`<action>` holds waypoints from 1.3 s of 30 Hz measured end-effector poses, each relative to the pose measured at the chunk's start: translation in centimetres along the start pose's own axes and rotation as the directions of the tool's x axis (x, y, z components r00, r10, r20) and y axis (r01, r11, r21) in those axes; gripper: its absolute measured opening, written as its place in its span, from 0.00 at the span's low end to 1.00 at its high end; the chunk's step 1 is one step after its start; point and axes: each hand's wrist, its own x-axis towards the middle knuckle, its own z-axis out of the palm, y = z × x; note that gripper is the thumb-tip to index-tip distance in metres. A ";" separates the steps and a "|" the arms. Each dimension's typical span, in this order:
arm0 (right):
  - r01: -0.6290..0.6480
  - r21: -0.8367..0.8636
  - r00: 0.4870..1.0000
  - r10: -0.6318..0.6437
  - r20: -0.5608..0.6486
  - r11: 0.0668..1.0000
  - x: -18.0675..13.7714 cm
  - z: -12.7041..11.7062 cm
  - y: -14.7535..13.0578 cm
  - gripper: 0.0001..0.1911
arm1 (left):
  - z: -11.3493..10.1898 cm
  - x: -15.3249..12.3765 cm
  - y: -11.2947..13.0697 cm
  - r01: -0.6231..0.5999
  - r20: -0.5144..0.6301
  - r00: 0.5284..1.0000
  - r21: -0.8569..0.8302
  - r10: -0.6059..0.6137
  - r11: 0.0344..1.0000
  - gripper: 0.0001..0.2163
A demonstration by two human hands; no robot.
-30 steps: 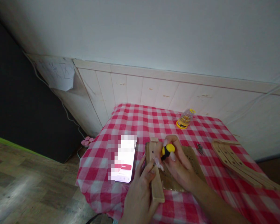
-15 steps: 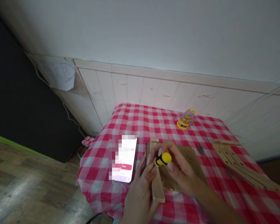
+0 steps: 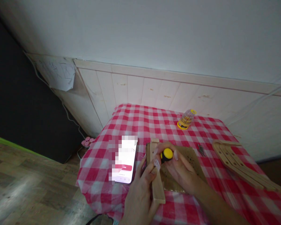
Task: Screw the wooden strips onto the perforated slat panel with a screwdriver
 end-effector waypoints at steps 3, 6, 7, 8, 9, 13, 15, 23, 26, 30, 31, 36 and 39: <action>0.018 -0.079 1.000 -0.018 0.007 0.997 -0.2 0.0 -0.3 0.18 | 0.1 -0.1 -0.1 0.011 0.002 1.000 0.005 -0.011 1.000 0.32; 0.036 -0.022 0.999 -0.036 0.003 0.999 0.0 0.3 -0.4 0.15 | 0.2 -0.3 -0.2 0.044 0.012 0.999 0.014 -0.044 0.999 0.31; 0.038 0.000 0.999 -0.038 -0.004 0.999 0.1 0.4 -0.4 0.15 | 0.3 -0.3 -0.2 0.041 0.008 0.999 0.012 -0.041 0.999 0.30; 0.034 0.012 0.999 -0.034 -0.015 0.999 0.2 0.5 -0.3 0.15 | 0.3 -0.3 -0.2 0.033 0.003 0.999 0.006 -0.033 0.999 0.30; 0.034 0.017 0.999 -0.034 -0.029 0.999 0.3 0.5 -0.3 0.16 | 0.3 -0.3 -0.2 0.023 -0.003 1.000 0.000 -0.023 1.000 0.29; 0.032 0.011 0.998 -0.031 -0.052 0.999 0.4 0.6 0.0 0.15 | 0.3 -0.2 -0.1 0.009 -0.007 1.000 -0.008 -0.009 1.000 0.29; 0.042 0.013 0.998 -0.042 -0.045 0.999 0.4 0.5 0.1 0.14 | 0.2 -0.1 -0.1 0.010 -0.005 1.000 -0.007 -0.010 1.000 0.29; 0.014 -0.047 0.997 -0.018 -0.074 0.999 0.2 -0.2 1.0 0.18 | 0.3 -0.4 -0.4 0.004 0.003 1.000 0.001 -0.004 1.000 0.23; -0.012 -0.023 0.996 0.010 -0.092 1.000 0.2 0.0 1.0 0.18 | 0.4 -0.4 -0.6 -0.016 -0.018 1.000 -0.015 0.015 1.000 0.20; -0.035 0.075 0.993 0.044 -0.112 0.997 0.6 0.5 0.7 0.23 | 0.5 -0.5 -0.6 -0.012 -0.013 1.000 -0.005 0.012 1.000 0.20; -0.041 0.109 0.992 0.054 -0.112 0.993 0.6 0.6 0.7 0.24 | 0.5 -0.5 -0.6 -0.006 -0.012 1.000 0.003 0.006 1.000 0.20; -0.055 0.131 0.993 0.068 -0.093 0.990 0.5 0.3 1.0 0.21 | 0.4 -0.5 -0.5 -0.004 -0.019 1.000 0.038 0.005 0.999 0.18; -0.004 0.034 0.998 0.006 -0.070 0.999 0.2 0.1 0.9 0.19 | 0.1 -0.2 -0.4 -0.017 -0.016 1.000 -0.002 0.017 1.000 0.18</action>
